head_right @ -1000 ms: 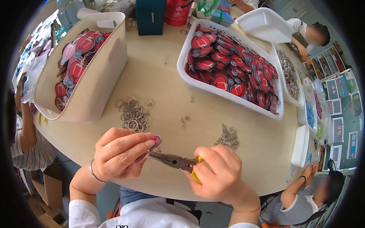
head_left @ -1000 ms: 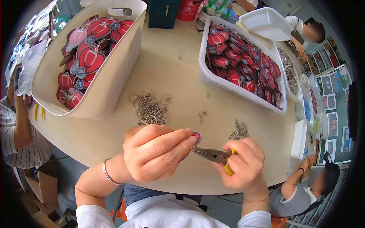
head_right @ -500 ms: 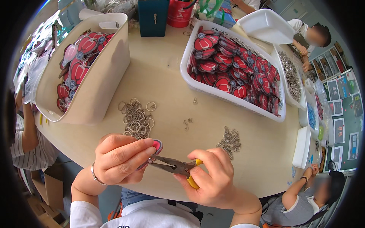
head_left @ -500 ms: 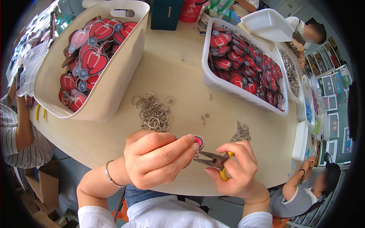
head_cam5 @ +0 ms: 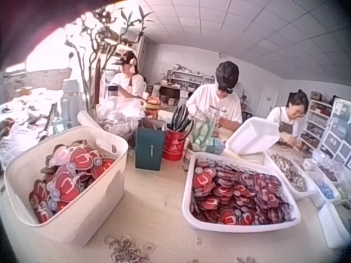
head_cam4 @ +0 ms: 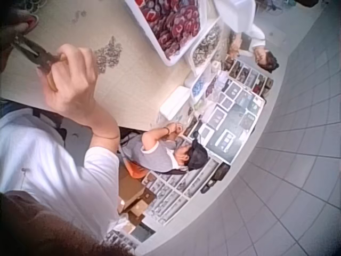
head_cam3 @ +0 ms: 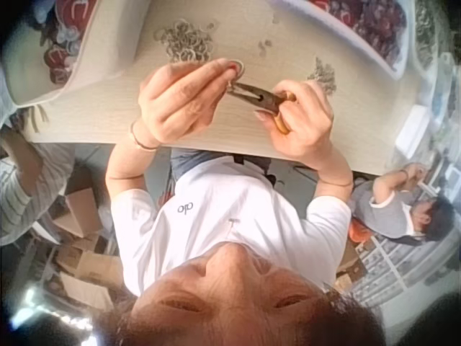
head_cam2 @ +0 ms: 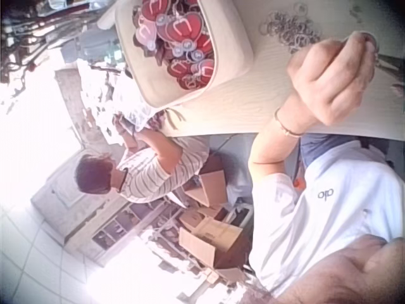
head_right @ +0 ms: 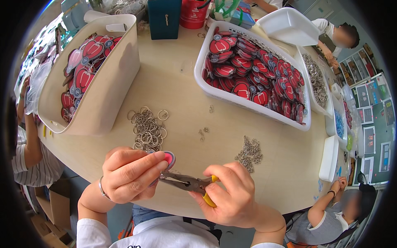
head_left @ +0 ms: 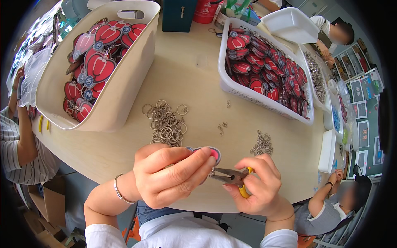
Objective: The person uses pliers to attach metal split rings to red heart-shaped keychains. They pick up a keychain, open a split ring with pliers, link it to the keychain, and close the ring. The process is repeated for multiple keychains, which are then placed into a white bin.
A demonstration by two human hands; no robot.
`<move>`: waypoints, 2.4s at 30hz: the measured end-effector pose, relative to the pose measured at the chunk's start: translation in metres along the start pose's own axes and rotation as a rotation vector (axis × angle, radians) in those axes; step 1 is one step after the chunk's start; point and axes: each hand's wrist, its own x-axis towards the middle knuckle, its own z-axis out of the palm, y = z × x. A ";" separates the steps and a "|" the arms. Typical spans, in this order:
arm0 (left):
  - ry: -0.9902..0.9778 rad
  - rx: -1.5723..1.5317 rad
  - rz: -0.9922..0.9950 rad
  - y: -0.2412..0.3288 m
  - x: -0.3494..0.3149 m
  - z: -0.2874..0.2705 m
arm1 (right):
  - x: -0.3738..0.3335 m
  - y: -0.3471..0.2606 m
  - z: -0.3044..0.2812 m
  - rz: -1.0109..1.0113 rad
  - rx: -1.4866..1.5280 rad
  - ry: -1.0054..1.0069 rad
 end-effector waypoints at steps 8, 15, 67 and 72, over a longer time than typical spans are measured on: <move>0.004 0.003 0.020 0.001 0.001 -0.003 | -0.005 0.002 0.002 -0.062 -0.017 0.015; 0.003 0.033 0.076 -0.001 0.002 -0.004 | -0.007 0.006 0.001 -0.135 -0.105 0.010; -0.428 -0.580 -0.965 -0.010 0.041 -0.001 | 0.078 0.145 -0.013 0.505 -0.002 0.354; -0.437 -1.472 -1.605 -0.007 0.019 0.033 | 0.056 0.093 -0.006 0.087 -0.023 0.559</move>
